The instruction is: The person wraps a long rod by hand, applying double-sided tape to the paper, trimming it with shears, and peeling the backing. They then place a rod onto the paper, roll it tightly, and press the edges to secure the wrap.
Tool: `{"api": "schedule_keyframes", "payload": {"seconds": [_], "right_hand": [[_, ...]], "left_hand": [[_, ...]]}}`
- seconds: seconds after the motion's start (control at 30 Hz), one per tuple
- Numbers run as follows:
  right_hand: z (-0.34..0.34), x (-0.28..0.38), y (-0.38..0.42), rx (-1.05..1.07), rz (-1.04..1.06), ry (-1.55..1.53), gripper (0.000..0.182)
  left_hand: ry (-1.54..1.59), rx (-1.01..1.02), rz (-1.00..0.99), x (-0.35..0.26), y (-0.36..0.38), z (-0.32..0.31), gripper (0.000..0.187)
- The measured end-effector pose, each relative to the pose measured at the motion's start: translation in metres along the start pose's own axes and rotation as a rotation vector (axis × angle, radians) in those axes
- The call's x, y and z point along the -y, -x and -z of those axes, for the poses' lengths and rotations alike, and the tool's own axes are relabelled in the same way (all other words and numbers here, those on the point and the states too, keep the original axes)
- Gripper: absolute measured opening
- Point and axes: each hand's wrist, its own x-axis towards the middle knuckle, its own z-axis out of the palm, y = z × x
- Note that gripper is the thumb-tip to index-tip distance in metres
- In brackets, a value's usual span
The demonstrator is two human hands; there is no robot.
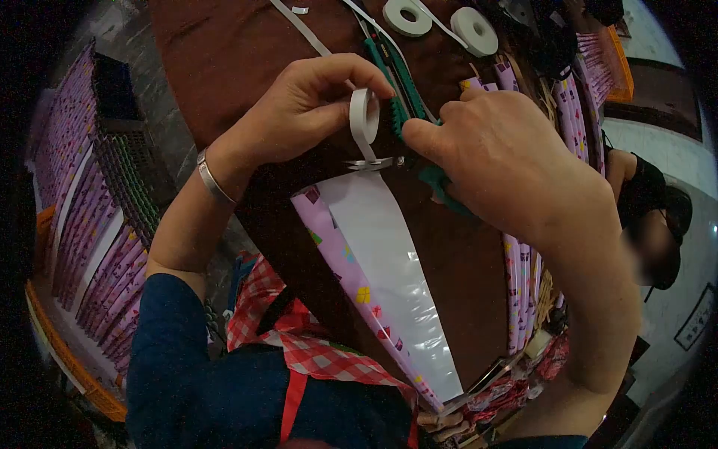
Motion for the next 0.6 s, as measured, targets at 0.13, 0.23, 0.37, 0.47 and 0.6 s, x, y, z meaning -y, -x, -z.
{"api": "schedule_keyframes", "payload": {"seconds": [0.13,0.23,0.37,0.47,0.6], "right_hand": [[-0.011,-0.001,0.002,-0.065,0.017,-0.037,0.056],[-0.025,-0.001,0.008,-0.260,-0.017,-0.123,0.064],[-0.045,0.001,0.020,-0.235,-0.140,-0.182,0.067],[-0.070,0.014,0.046,-0.280,-0.275,-0.258,0.064],[-0.125,0.049,0.103,-0.306,-0.482,-0.417,0.066]], "left_hand": [[-0.047,-0.085,-0.038,0.006,-0.002,0.001,0.020],[-0.341,-0.266,0.048,0.004,-0.001,0.002,0.021],[-0.780,-0.383,-0.030,0.007,0.003,-0.006,0.026],[-0.944,-0.320,0.063,0.004,0.003,-0.011,0.027],[-0.828,-0.327,0.014,0.004,0.007,-0.007,0.031]]}}
